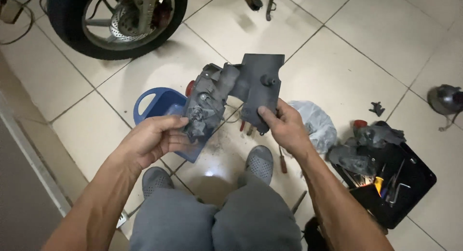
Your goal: The person sits on the floor and applies a white substance from a tube onto a black motorcycle part. They use a screwdriver to spread the substance and scrape the surface, then set the part aside.
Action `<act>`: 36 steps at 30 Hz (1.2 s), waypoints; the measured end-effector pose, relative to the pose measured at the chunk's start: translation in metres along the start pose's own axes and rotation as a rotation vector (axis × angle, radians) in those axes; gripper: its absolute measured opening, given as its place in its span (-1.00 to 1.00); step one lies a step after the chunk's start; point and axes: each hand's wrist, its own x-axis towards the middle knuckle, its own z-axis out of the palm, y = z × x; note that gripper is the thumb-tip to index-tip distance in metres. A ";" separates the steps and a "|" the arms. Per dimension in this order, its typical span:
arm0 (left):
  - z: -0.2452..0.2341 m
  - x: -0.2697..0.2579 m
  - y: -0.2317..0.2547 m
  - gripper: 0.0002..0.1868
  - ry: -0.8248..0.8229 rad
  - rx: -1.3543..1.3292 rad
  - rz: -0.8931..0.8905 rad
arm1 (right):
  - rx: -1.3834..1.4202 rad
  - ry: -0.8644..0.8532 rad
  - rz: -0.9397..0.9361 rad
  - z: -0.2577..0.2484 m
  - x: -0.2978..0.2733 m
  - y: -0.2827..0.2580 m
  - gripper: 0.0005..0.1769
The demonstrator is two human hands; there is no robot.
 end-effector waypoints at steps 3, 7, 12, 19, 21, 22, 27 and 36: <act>0.011 -0.004 0.002 -0.51 -0.019 0.033 0.015 | 0.003 0.128 0.015 0.000 -0.004 0.010 -0.73; 0.026 -0.015 0.007 -0.45 -0.045 0.042 0.022 | -0.007 0.236 0.036 -0.005 -0.013 0.006 -0.85; 0.041 -0.021 0.011 -0.44 -0.090 0.057 0.040 | -0.007 0.272 0.027 -0.006 -0.018 0.013 -0.85; 0.041 -0.013 0.006 -0.37 -0.089 0.103 0.010 | 0.061 0.296 0.042 -0.007 -0.037 -0.011 -0.85; 0.039 -0.011 0.003 -0.40 -0.095 0.093 0.008 | 0.080 0.295 0.060 -0.007 -0.035 0.002 -0.85; 0.038 -0.010 0.000 -0.41 -0.102 0.097 0.021 | 0.092 0.286 0.059 -0.008 -0.033 0.012 -0.86; 0.057 -0.019 0.013 -0.36 -0.050 0.170 -0.007 | 0.145 0.293 0.116 -0.014 -0.049 -0.013 -0.86; 0.059 -0.020 0.008 -0.28 -0.100 0.189 0.012 | 0.239 0.362 0.142 -0.017 -0.047 0.017 -0.87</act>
